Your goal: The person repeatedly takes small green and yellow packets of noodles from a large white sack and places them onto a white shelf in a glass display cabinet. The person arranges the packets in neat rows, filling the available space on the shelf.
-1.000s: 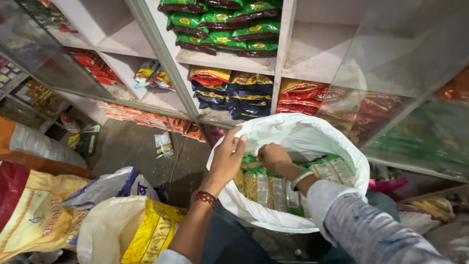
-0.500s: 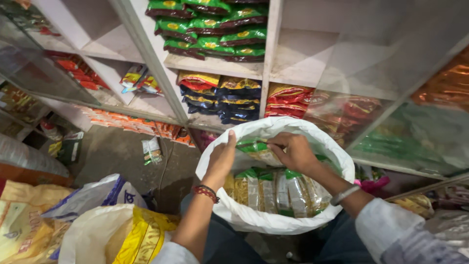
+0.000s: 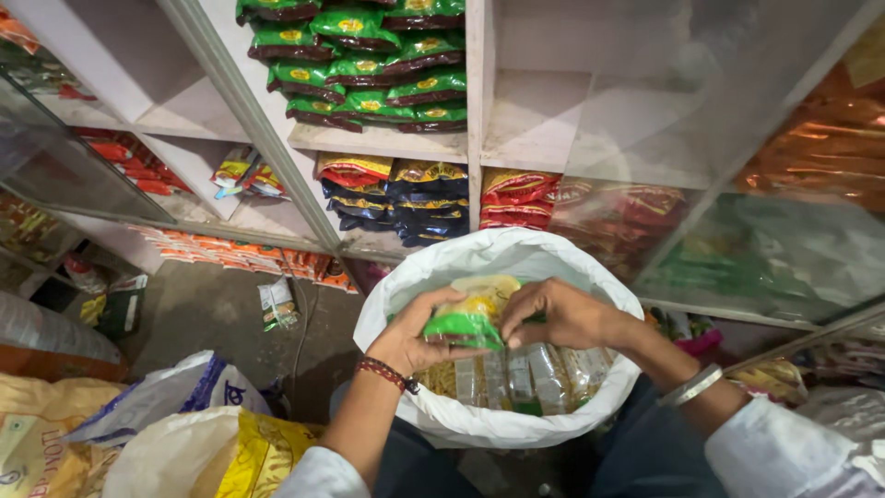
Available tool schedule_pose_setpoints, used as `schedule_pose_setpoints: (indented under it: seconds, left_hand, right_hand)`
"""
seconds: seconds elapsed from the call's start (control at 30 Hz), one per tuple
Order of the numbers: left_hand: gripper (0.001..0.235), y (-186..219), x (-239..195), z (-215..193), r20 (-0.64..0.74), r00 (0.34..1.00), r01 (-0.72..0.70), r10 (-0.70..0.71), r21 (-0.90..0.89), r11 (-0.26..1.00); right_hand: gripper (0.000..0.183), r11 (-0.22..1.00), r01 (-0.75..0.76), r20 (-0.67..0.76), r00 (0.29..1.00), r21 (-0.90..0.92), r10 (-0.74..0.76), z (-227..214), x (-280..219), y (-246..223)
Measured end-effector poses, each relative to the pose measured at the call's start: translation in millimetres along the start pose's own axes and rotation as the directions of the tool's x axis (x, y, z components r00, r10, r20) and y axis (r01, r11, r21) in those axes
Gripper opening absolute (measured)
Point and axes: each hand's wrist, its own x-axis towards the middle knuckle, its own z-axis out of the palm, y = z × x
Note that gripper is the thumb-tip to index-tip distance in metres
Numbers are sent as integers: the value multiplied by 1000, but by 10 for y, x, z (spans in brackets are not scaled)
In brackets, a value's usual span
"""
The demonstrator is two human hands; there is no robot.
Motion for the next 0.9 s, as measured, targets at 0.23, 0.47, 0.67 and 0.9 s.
schedule_pose_setpoints:
  seconds: [0.23,0.47,0.67,0.9]
  left_hand:
    - [69,-121,-27,35,309,927,-255,214,100,962]
    - [78,-71,-132,509,426,748,-649,510,306,697]
    - [64,56,-418,774,247,704,-655,666,587,475]
    - [48,-99,-407,588,69,837,-546,542,161,822]
  right_hand:
    - [30,843,-195,-320,863,501,390,130,-105,269]
    - [60,610,-133,-256,823,782,508,129,148,40]
    - [50,712,-23,-501,695,702,516,80,306,-28]
    - [39,609,347,-685,531,713,499,18,490,-18]
